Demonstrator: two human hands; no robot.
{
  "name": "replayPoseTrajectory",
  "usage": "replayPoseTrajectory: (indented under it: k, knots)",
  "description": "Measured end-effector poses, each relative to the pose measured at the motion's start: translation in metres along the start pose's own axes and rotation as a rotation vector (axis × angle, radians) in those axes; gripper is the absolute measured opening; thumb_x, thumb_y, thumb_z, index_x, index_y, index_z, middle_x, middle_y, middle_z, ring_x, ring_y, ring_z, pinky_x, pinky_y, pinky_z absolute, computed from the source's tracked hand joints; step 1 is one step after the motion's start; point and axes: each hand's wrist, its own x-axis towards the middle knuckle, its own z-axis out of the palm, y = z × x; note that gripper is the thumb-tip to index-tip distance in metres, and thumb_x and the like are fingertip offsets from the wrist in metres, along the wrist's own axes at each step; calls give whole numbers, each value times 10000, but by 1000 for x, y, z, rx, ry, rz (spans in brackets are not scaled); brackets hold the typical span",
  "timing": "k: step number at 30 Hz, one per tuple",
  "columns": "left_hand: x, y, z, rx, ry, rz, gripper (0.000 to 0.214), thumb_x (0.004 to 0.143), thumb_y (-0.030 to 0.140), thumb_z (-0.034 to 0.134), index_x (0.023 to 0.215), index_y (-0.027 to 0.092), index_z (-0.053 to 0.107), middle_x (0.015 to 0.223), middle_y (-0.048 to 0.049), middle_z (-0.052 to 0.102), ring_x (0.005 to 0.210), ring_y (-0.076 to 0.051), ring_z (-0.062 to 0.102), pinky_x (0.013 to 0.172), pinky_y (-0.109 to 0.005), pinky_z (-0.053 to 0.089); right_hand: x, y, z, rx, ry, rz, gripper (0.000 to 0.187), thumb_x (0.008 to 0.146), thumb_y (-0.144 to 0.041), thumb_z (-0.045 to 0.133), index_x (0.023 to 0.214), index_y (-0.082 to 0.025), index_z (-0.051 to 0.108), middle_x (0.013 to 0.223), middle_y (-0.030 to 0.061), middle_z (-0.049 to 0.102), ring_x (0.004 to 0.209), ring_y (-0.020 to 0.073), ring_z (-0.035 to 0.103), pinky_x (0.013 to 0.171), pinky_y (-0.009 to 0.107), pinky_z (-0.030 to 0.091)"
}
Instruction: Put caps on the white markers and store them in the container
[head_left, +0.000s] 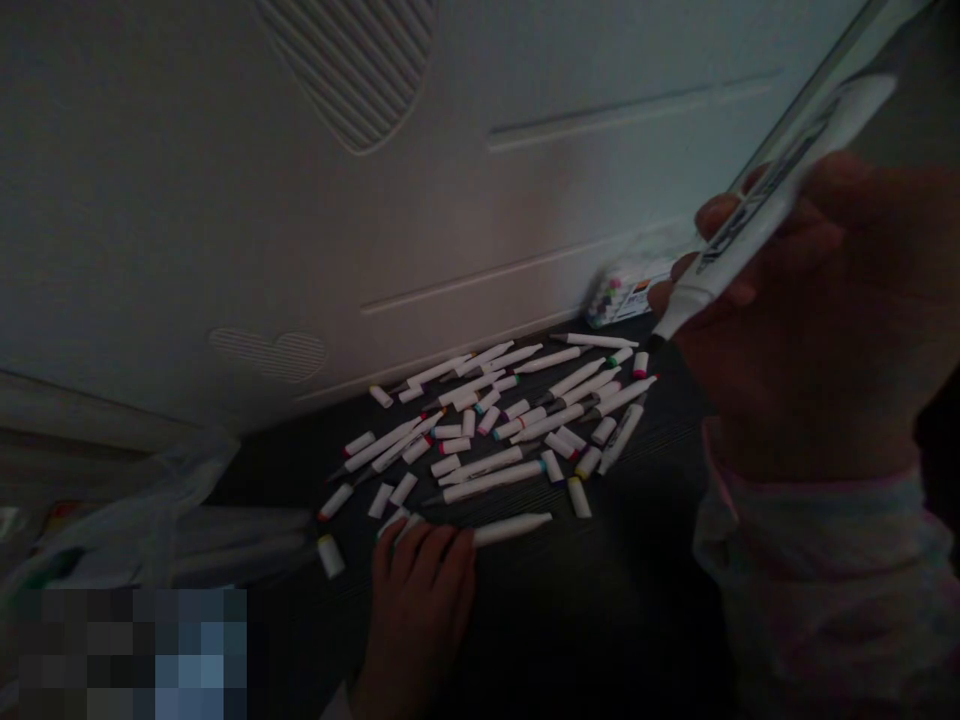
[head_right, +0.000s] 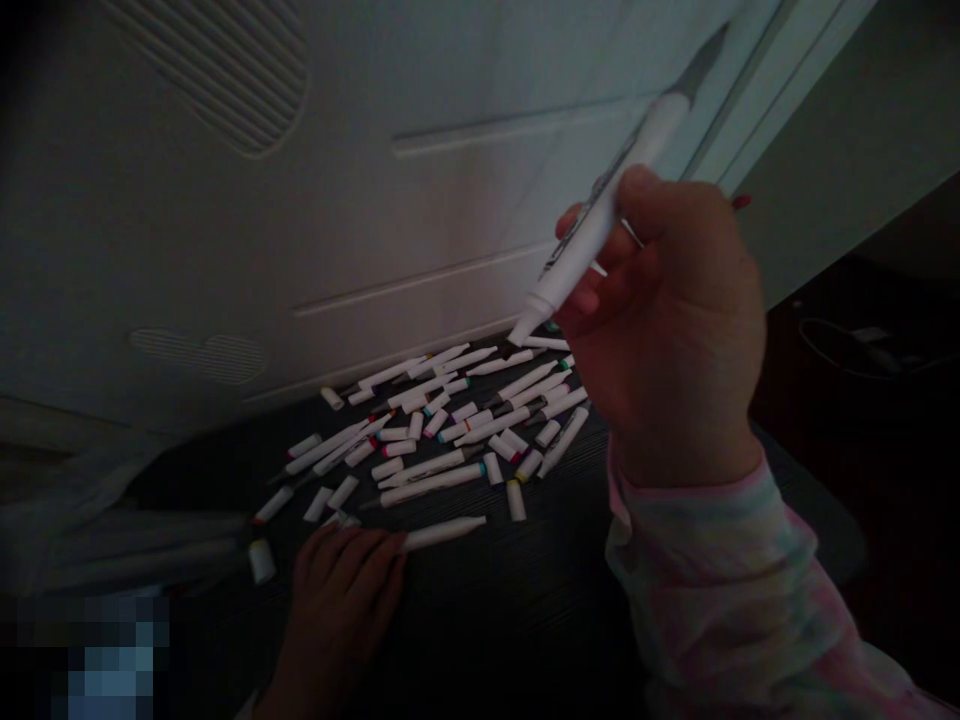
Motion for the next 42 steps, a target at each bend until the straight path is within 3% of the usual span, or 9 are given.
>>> replayPoseTrajectory:
  k: [13, 21, 42]
  knots:
    - [5, 1, -2, 4, 42, -40, 152, 788, 175, 492, 909, 176, 584, 811, -31, 626, 810, -181, 530, 842, -415, 369, -3, 5, 1, -8, -53, 14, 188, 794, -180, 417, 639, -166, 522, 672, -22, 505, 454, 53, 359, 467, 226, 310]
    - [2, 3, -4, -65, 11, -7, 96, 778, 163, 487, 792, 171, 581, 841, -39, 610, 843, -185, 515, 844, -424, 382, 1, 6, -5, -25, -55, -29, 169, 784, -197, 428, 685, -162, 561, 679, -16, 499, 485, 66, 389, 516, 251, 383]
    - [1, 3, -6, -41, -16, 15, 160, 784, 153, 484, 892, 168, 601, 957, -61, 612, 942, -223, 493, 832, -435, 408, 4, 1, -6, 32, -31, -23, 227, 775, -142, 392, 613, -161, 550, 590, -23, 502, 454, 75, 401, 474, 249, 372]
